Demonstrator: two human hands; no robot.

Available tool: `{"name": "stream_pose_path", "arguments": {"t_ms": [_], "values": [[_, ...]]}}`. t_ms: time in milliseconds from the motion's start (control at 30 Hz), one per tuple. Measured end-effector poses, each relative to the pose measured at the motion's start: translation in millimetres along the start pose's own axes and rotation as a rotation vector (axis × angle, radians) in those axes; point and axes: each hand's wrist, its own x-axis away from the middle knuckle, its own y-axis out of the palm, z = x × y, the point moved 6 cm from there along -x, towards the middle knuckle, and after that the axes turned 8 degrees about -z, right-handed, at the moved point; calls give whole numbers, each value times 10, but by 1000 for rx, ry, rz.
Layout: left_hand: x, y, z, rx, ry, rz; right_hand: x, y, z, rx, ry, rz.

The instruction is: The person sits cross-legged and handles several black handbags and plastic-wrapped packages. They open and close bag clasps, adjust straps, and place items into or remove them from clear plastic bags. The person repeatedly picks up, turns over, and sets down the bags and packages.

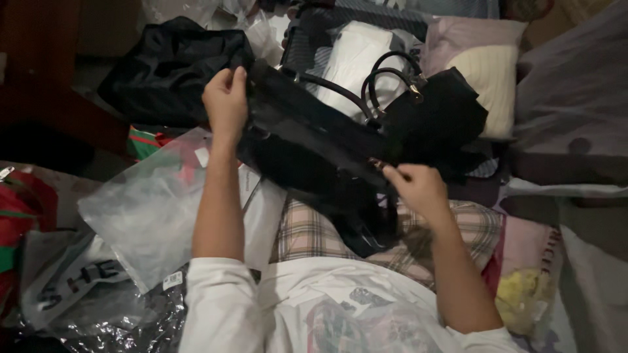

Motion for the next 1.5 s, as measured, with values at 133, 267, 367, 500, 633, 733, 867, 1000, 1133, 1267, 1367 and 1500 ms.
{"name": "stream_pose_path", "arguments": {"t_ms": [133,267,367,500,633,733,867,1000,1133,1267,1367,1500], "values": [[81,49,-140,30,-18,-45,47,-68,-203,300,-163,149],[325,251,129,213,-10,-93,-57,121,-674,157,-593,242],[543,423,318,203,24,-127,-445,453,-626,-45,-371,41],[603,561,-9,515,-171,-211,-696,424,-567,-288,-554,124],[494,374,-638,637,-210,-128,-736,191,-356,-887,-494,-30],[300,104,-970,-23,-104,85,-730,-53,-51,-1300,-242,74],[-31,107,-1282,-513,-70,56,-806,-31,491,-1401,-147,136],[-200,289,-1907,-771,-368,-258,-1032,575,1476,-776,418,144],[-121,276,-2376,-598,-506,-140,-994,738,1839,-466,197,326],[-68,93,-2164,-145,-273,178,-815,294,1223,-90,-259,673],[-234,-60,-1339,205,-24,85,-846,108,388,-54,-415,590],[-295,-408,136,488,131,-276,-908,111,-569,-167,-570,356]]}}
